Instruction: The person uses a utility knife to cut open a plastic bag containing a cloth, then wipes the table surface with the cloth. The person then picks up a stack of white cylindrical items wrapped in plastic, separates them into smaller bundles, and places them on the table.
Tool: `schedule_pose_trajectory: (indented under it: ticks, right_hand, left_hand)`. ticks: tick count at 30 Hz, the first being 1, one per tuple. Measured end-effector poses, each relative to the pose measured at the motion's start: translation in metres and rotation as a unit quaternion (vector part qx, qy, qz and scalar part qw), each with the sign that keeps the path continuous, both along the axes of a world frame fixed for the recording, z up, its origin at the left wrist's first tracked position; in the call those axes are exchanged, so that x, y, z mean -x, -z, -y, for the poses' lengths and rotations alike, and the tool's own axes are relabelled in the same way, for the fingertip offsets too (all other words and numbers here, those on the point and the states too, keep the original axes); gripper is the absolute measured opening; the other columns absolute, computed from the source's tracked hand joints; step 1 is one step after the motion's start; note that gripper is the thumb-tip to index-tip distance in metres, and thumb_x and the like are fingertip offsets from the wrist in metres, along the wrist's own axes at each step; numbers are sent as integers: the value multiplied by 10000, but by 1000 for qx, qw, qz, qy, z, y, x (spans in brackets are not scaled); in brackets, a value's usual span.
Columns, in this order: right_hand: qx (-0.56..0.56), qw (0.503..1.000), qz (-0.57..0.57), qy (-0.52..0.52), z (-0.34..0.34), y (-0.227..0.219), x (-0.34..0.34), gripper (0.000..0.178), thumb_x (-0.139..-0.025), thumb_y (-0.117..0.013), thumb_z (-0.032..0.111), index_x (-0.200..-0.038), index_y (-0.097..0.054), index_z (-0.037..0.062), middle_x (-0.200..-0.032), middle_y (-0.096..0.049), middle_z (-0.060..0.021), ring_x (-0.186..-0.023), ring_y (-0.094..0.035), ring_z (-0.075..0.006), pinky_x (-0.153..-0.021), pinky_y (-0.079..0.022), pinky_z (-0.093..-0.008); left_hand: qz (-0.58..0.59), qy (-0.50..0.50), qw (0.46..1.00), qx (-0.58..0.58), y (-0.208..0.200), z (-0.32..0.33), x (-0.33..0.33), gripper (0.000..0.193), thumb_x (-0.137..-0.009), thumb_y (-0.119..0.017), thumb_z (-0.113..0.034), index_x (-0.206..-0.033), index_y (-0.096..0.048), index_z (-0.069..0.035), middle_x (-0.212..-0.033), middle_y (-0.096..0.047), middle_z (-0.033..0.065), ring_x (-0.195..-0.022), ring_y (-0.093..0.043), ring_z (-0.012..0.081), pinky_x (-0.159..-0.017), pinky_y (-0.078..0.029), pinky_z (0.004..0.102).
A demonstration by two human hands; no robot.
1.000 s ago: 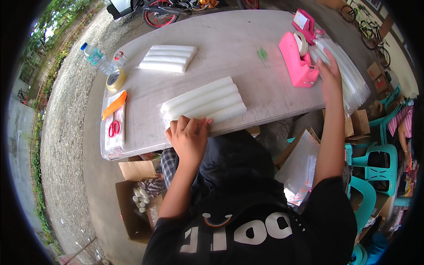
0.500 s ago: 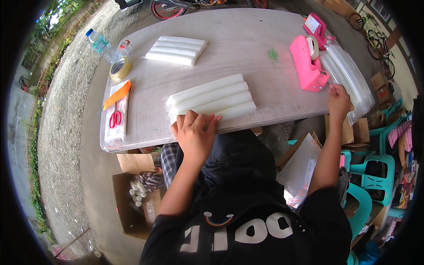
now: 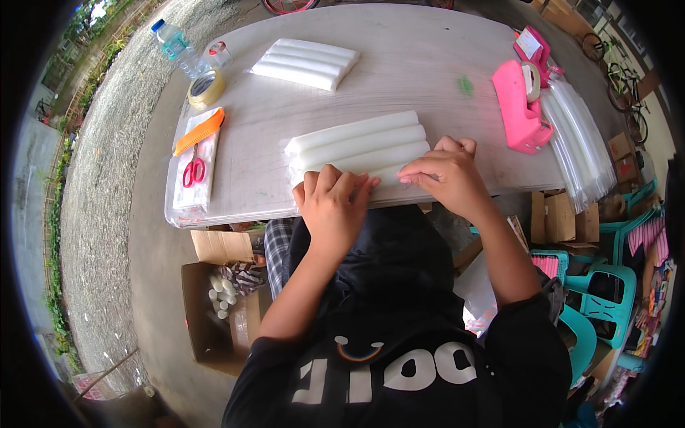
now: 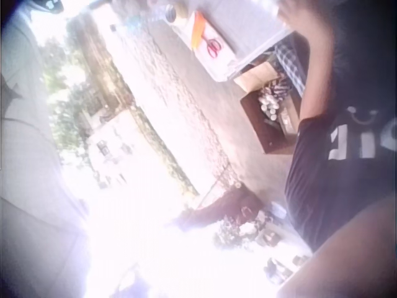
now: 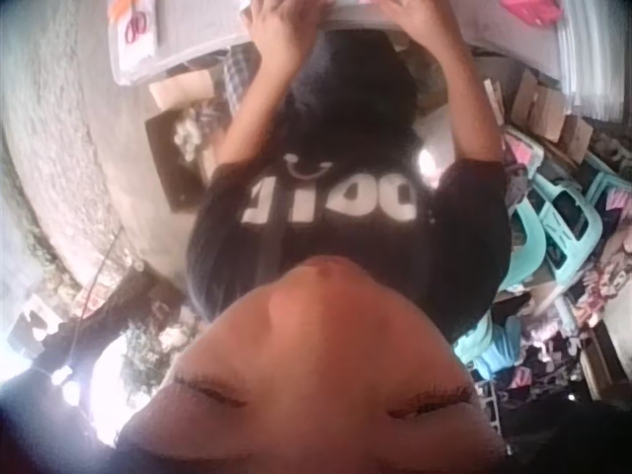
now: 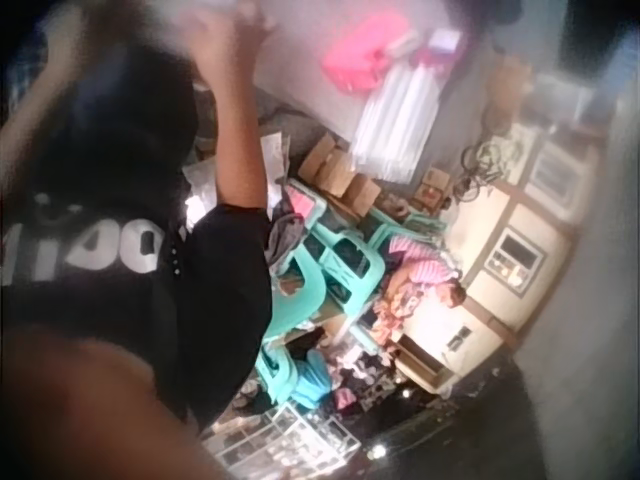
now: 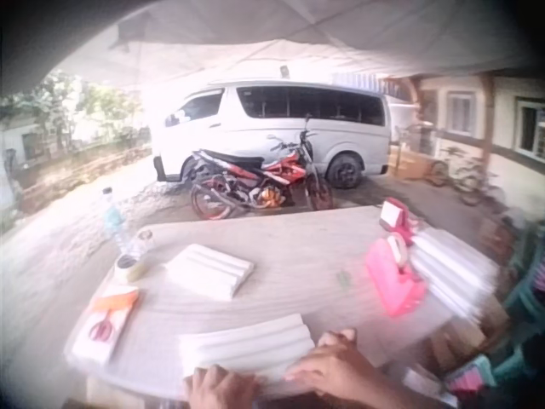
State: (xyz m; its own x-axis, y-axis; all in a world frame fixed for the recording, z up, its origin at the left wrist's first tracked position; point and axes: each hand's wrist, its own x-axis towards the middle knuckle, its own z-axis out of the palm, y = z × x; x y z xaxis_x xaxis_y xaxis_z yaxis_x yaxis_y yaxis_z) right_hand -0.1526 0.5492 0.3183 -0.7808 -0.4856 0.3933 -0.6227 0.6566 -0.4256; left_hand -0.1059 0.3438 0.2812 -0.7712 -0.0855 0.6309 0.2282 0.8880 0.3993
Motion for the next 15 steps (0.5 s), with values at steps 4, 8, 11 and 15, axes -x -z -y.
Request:
schedule_pose_trajectory:
  ticks: [4, 8, 11, 15]
  right_hand:
    - [-22, 1000, -4, 5, 3, 1, 1, 51, -793, -751, 276, -820, -761, 234, -776, -716, 82, -826, -537, -164, -889, -294, -375]
    - [-67, 994, -45, 70, 5, -6, 4, 194, -722, -805, 344, -846, -723, 219, -778, -675, 70, -854, -537, -175, -883, -306, -401]
    - [-60, 984, -75, 150, -1, -6, 5, 325, -663, -843, 381, -887, -683, 210, -838, -633, 61, -900, -531, -198, -887, -306, -427]
    - [-1, 938, -224, 264, 0, 26, -16, 332, -705, -819, 365, -946, -663, 198, -1011, -616, 60, -1005, -501, -226, -905, -290, -443]
  left_hand:
    - [6, 0, 1000, 7, 0, 1, -2, 171, -738, -812, -312, -761, -719, -169, -745, -522, 3, -770, -500, 233, -721, -356, 371]
    - [-3, -6, 1000, 19, 1, 2, -2, 200, -731, -819, -328, -725, -691, -174, -737, -514, -11, -752, -494, 215, -721, -345, 361]
    - [-6, -8, 1000, 20, 2, 1, 0, 215, -727, -822, -333, -704, -678, -176, -731, -510, -16, -737, -486, 207, -718, -337, 358]
    - [-10, -7, 1000, 21, 1, 1, 0, 216, -729, -822, -328, -700, -676, -172, -731, -509, -10, -732, -482, 210, -716, -335, 362]
